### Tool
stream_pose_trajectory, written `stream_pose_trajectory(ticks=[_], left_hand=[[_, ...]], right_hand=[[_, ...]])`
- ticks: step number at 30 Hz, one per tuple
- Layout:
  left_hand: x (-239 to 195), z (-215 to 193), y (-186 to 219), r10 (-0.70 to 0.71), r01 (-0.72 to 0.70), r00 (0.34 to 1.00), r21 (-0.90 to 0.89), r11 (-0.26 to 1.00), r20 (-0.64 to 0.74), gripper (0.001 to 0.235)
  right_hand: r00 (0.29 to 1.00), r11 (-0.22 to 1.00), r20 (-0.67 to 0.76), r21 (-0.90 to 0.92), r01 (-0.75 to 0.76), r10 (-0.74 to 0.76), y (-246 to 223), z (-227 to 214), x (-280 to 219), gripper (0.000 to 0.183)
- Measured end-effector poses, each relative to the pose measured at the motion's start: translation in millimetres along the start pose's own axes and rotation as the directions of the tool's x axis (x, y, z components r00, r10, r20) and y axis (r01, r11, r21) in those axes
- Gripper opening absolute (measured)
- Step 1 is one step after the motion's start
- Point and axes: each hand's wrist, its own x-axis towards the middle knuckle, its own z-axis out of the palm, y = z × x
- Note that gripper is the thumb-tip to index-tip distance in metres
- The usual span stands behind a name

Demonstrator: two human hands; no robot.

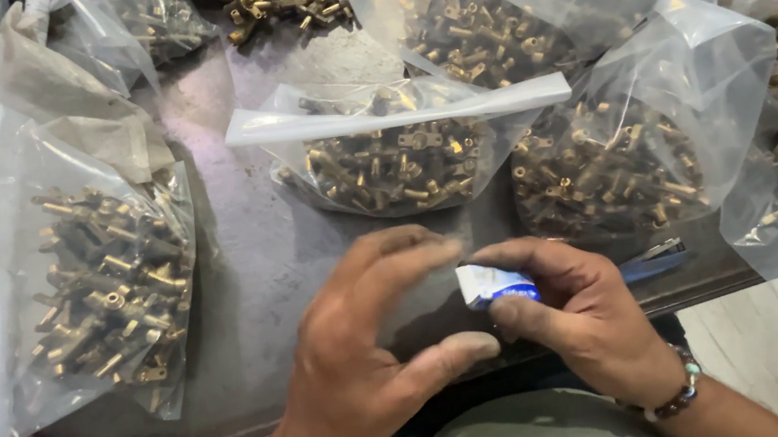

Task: The person sorts brass-colored metal parts into clear plastic bags on a metal surface, seals several bags, and places them into a larger container.

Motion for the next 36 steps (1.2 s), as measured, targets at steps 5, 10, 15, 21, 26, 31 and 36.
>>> stream_pose_trajectory(ticks=[5, 10, 15, 21, 26, 31, 36], left_hand=[[-6.8, 4.0, -11.8, -0.249, 0.256, 0.966, -0.15, 0.955, 0.068, 0.049], [-14.4, 10.6, -13.7, -0.293, 0.293, 0.954, -0.414, 0.862, 0.066, 0.045], [-20.0, 25.3, -16.8, -0.364, 0.312, 0.929, -0.673, 0.671, 0.068, 0.032], [-24.6, 32.9, -31.1, -0.482, 0.332, 0.876, -0.734, 0.593, 0.007, 0.022], [-31.1, 30.2, -31.8, -0.528, 0.357, 0.846, -0.659, 0.662, -0.072, 0.018], [-19.3, 11.2, -9.2, -0.342, 0.295, 0.929, -0.277, 0.914, -0.141, 0.022], [-15.3, 6.0, -7.2, -0.234, 0.23, 0.959, -0.044, 0.972, -0.159, 0.022]], right_hand=[[0.999, 0.998, 0.03, 0.048, 0.035, -0.036, 3.0, 2.5, -2.3, 0.042], [0.996, 0.997, 0.047, 0.022, 0.07, -0.071, 1.5, 3.7, -1.7, 0.04], [0.994, 0.995, 0.044, 0.038, 0.097, -0.099, 0.2, 1.9, -3.1, 0.038], [0.997, 0.998, -0.024, -0.008, 0.067, -0.067, 0.1, 2.7, -2.6, 0.038], [0.998, 0.998, -0.043, 0.044, 0.037, -0.035, -2.6, 4.8, -0.4, 0.036], [0.998, 0.999, -0.057, 0.042, 0.021, -0.019, -5.7, 11.5, 2.7, 0.034], [0.998, 1.0, -0.053, -0.005, 0.03, -0.03, -3.9, 12.1, 3.6, 0.032]])
